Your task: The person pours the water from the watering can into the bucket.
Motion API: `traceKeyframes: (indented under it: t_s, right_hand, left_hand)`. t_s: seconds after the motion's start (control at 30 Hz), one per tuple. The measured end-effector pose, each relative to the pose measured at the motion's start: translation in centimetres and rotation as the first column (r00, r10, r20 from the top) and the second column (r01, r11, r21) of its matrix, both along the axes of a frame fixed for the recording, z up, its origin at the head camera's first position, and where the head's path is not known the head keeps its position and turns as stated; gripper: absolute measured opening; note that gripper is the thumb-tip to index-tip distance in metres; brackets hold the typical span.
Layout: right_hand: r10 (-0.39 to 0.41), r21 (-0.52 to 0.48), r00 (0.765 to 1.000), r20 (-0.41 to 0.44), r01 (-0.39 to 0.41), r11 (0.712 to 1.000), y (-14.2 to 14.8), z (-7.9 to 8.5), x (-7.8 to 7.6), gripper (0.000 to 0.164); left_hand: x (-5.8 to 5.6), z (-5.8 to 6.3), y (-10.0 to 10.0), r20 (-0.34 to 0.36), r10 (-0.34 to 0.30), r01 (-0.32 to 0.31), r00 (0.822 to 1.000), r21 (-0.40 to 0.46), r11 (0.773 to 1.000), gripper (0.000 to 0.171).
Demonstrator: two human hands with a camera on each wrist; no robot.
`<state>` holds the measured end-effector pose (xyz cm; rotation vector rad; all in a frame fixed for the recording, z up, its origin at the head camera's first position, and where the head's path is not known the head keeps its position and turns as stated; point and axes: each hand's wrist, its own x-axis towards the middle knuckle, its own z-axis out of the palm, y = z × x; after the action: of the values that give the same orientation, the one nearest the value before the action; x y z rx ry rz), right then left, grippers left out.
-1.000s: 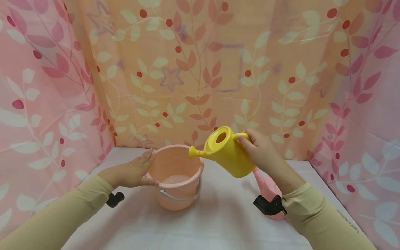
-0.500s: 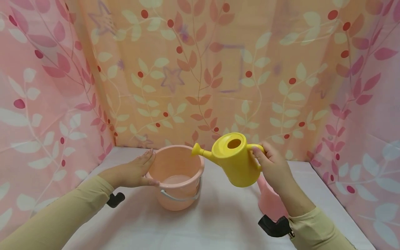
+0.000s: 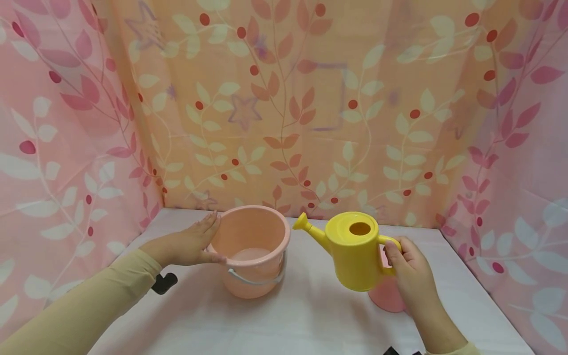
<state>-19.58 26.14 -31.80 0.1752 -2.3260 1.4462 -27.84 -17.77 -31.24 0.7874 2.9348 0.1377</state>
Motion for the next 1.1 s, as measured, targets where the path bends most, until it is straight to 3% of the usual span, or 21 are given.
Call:
traceKeyframes:
  t_s: [0.13, 0.3, 0.37, 0.6, 0.7, 0.83, 1.1]
  right_hand:
    - [0.05, -0.162, 0.999, -0.02, -0.053, 0.985, 0.4, -1.7, 0.6, 0.026]
    - [0.136, -0.341, 0.989, -0.055, -0.147, 0.928, 0.5, -4.3, 1.4, 0.02]
    - [0.139, -0.347, 0.99, -0.032, -0.142, 0.927, 0.5, -5.2, 1.6, 0.022]
    - [0.054, -0.325, 0.988, 0.143, -0.005, 0.946, 0.3, -7.9, 2.2, 0.039]
    - [-0.003, -0.288, 0.963, 0.269, 0.083, 0.954, 0.2, -8.5, 2.4, 0.045]
    - [-0.077, -0.172, 0.909, 0.41, 0.16, 0.972, -0.1, -9.1, 2.4, 0.051]
    - [-0.079, -0.191, 0.865, 0.496, 0.197, 0.962, -0.3, -9.8, 2.1, 0.046]
  left_hand:
    - [0.0, 0.0, 0.0, 0.004, -0.003, 0.003, 1.0, 0.002, 1.0, 0.116]
    - [0.0, 0.0, 0.0, 0.001, -0.004, 0.004, 1.0, -0.002, 1.0, 0.116]
    - [0.0, 0.1, 0.0, -0.003, -0.006, 0.006, 1.0, -0.005, 1.0, 0.116]
    - [0.0, 0.2, 0.1, 0.001, -0.007, 0.007, 1.0, -0.008, 1.0, 0.116]
    - [0.0, 0.1, 0.1, 0.003, -0.005, 0.005, 1.0, -0.002, 1.0, 0.116]
    - [0.0, 0.0, 0.1, 0.005, -0.004, 0.004, 1.0, 0.002, 1.0, 0.116]
    - [-0.2, -0.2, 0.0, 0.001, 0.0, 0.0, 1.0, -0.002, 1.0, 0.117]
